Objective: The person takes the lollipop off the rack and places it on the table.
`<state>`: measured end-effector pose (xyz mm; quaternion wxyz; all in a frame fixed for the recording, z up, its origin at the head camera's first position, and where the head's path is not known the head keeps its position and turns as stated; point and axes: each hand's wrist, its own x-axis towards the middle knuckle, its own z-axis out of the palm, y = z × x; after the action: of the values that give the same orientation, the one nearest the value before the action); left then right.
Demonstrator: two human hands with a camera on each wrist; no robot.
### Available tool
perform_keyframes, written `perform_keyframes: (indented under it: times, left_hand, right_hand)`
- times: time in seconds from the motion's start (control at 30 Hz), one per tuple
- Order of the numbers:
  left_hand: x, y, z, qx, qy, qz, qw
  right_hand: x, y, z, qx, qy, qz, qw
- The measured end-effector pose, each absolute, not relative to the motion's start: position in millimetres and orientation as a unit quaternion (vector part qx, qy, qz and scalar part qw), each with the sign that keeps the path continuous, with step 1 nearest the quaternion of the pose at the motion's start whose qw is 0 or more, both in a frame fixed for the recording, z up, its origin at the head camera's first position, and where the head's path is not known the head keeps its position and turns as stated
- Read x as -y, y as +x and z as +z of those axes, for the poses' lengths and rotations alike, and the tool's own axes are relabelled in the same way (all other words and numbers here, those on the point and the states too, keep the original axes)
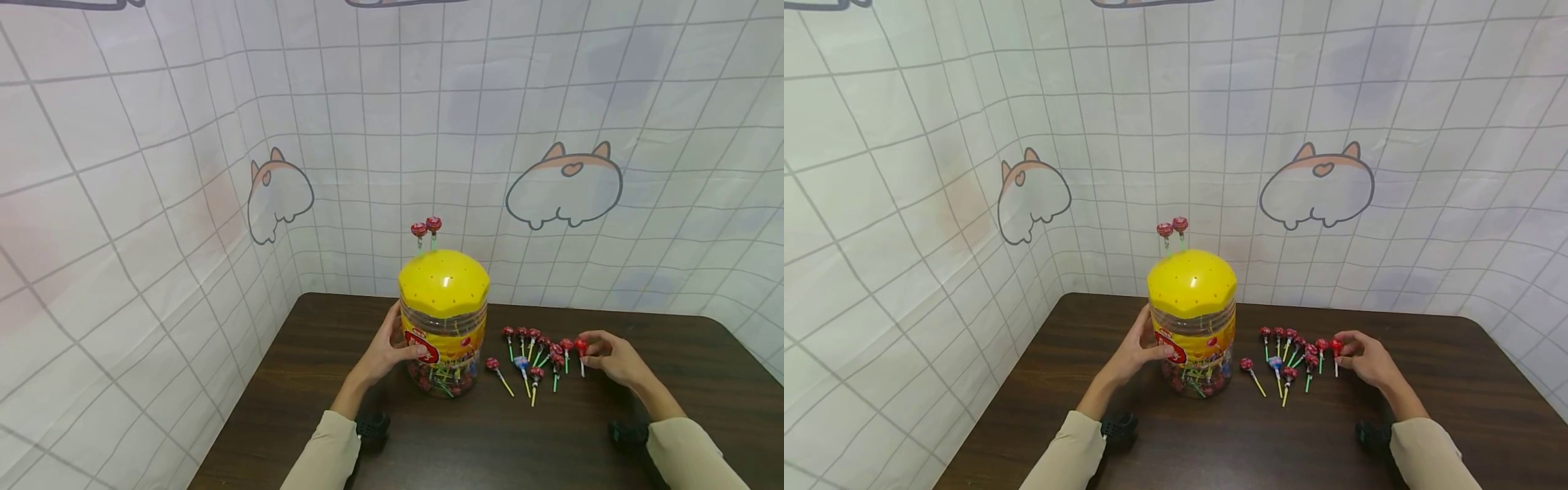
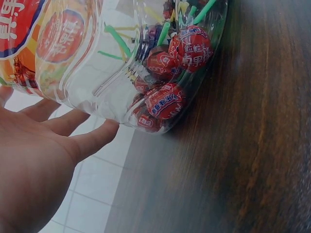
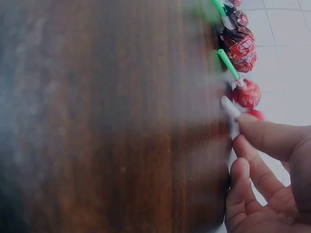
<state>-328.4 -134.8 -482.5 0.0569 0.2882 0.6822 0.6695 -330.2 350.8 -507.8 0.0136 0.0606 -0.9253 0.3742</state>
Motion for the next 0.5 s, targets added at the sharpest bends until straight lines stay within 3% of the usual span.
perform_keyframes:
  times: [0.5]
  left_hand:
    - [135.1,-327.1,-481.5,-0.684,0.285,0.669,0.056]
  right_hand:
    - [-351.2,-327.1,-502.6,0.928,0.056,0.369,0.011]
